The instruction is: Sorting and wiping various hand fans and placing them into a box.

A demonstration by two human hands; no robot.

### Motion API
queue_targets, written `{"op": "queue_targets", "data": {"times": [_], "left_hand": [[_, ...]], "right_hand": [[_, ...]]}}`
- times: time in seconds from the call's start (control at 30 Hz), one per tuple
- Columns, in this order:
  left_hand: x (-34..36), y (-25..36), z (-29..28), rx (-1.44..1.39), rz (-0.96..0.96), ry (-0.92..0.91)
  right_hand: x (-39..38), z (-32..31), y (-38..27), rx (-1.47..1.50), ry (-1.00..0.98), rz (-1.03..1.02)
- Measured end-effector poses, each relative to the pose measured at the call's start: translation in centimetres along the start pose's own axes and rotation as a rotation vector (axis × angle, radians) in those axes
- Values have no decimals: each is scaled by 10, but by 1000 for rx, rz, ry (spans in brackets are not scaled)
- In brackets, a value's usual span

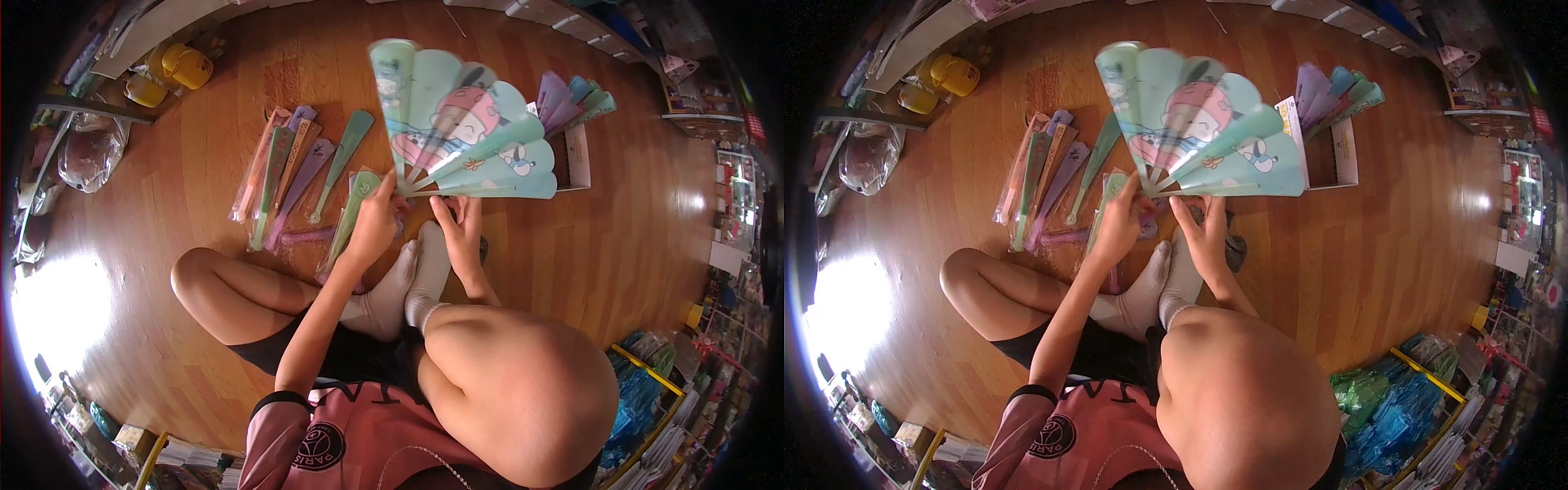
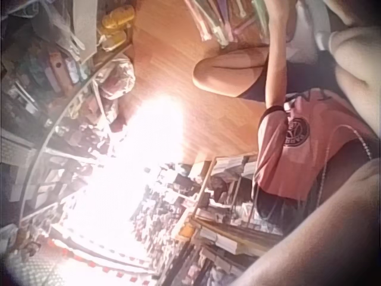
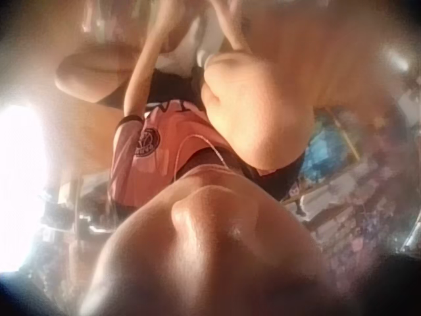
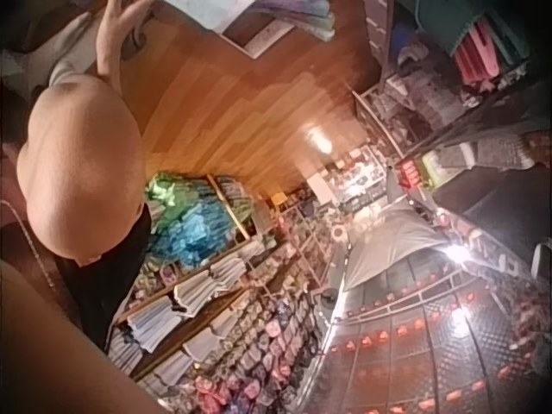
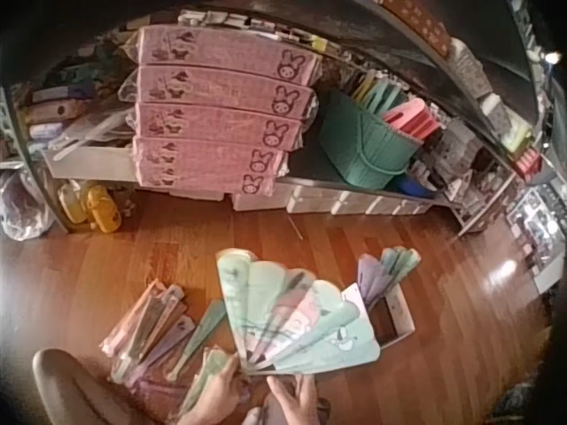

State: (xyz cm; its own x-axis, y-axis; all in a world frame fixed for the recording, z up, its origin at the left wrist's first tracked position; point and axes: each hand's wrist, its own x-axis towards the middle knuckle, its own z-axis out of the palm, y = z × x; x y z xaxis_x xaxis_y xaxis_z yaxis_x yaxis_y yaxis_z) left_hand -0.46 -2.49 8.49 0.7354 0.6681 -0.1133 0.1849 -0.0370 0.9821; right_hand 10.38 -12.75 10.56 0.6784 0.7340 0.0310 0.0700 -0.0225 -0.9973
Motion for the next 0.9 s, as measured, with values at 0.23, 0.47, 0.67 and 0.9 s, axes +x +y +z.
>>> {"op": "queue_targets", "data": {"times": [0.23, 0.47, 0.67, 0.9], "left_hand": [[-14, -1, 17, 532, 294, -140], [-23, 9, 31, 713, 213, -135], [-25, -2, 48, 416, 86, -87], [-28, -7, 55, 407, 107, -36]], "right_hand": [[8, 0, 7, -33, 10, -76], [3, -14, 0, -188, 143, 19], [1, -18, 1, -142, 291, 8], [2, -33, 12, -396, 195, 2]]}}
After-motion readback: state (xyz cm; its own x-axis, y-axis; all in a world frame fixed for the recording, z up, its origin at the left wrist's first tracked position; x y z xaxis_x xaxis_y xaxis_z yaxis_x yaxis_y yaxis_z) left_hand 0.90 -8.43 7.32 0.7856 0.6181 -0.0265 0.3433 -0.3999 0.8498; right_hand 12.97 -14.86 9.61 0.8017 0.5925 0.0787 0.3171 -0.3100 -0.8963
